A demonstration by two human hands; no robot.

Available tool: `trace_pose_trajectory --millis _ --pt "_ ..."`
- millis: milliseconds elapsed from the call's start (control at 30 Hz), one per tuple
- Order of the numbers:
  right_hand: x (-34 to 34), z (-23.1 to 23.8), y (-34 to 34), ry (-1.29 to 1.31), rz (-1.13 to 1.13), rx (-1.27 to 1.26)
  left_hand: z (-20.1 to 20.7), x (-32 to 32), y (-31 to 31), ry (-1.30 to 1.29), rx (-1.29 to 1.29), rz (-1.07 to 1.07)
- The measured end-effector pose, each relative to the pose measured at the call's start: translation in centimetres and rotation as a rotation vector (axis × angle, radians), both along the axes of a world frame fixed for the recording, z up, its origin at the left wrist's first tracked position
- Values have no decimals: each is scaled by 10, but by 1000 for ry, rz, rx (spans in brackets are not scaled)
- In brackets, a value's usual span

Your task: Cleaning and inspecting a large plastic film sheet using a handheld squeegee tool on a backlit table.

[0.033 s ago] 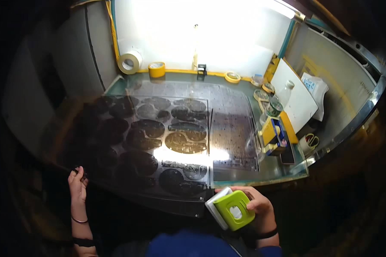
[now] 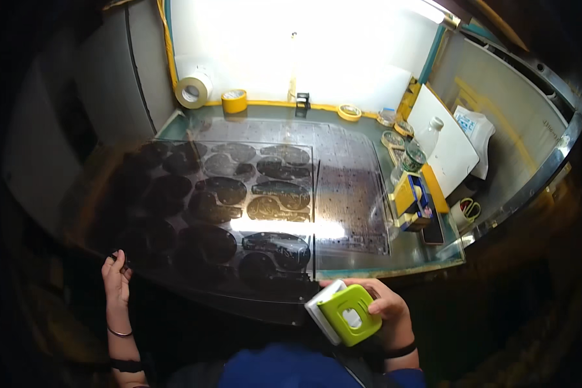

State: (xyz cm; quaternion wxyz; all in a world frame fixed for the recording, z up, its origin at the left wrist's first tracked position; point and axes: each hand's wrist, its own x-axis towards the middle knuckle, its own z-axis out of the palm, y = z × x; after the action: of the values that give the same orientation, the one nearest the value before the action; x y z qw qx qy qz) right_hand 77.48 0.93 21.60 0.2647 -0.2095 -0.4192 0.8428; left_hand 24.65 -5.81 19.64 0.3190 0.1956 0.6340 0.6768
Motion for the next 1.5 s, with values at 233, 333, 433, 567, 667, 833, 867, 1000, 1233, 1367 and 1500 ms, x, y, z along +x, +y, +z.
trace_pose_trajectory --millis 233,333,433,567,667,833,867,1000,1233,1367,1500 --pt "-20 -3 -2 20 43 31 -21 110 -2 -396 114 -169" --pt "-30 -13 -1 50 145 -24 -32 175 -20 -645 -109 -605" --pt "-35 -26 1 35 134 -36 -26 228 -18 -542 -235 -806" --pt "-20 -7 -13 170 -263 -101 -16 248 1 -471 -194 -879" --pt "-19 -2 -14 156 -796 31 -4 252 20 -447 -97 -907" --pt "-23 1 -7 177 -917 -5 18 247 38 -438 16 -925" --pt "-27 0 -7 205 -900 -30 19 247 39 -440 18 -926" --pt "-44 -1 -9 203 -858 -29 19 247 38 -419 22 -921" --pt "-58 -3 -8 173 -739 -82 20 249 37 -406 42 -910" --pt "-63 -1 -8 190 -740 -89 19 250 36 -416 47 -903" --pt "-64 -1 -8 206 -746 -96 17 251 37 -432 45 -906"
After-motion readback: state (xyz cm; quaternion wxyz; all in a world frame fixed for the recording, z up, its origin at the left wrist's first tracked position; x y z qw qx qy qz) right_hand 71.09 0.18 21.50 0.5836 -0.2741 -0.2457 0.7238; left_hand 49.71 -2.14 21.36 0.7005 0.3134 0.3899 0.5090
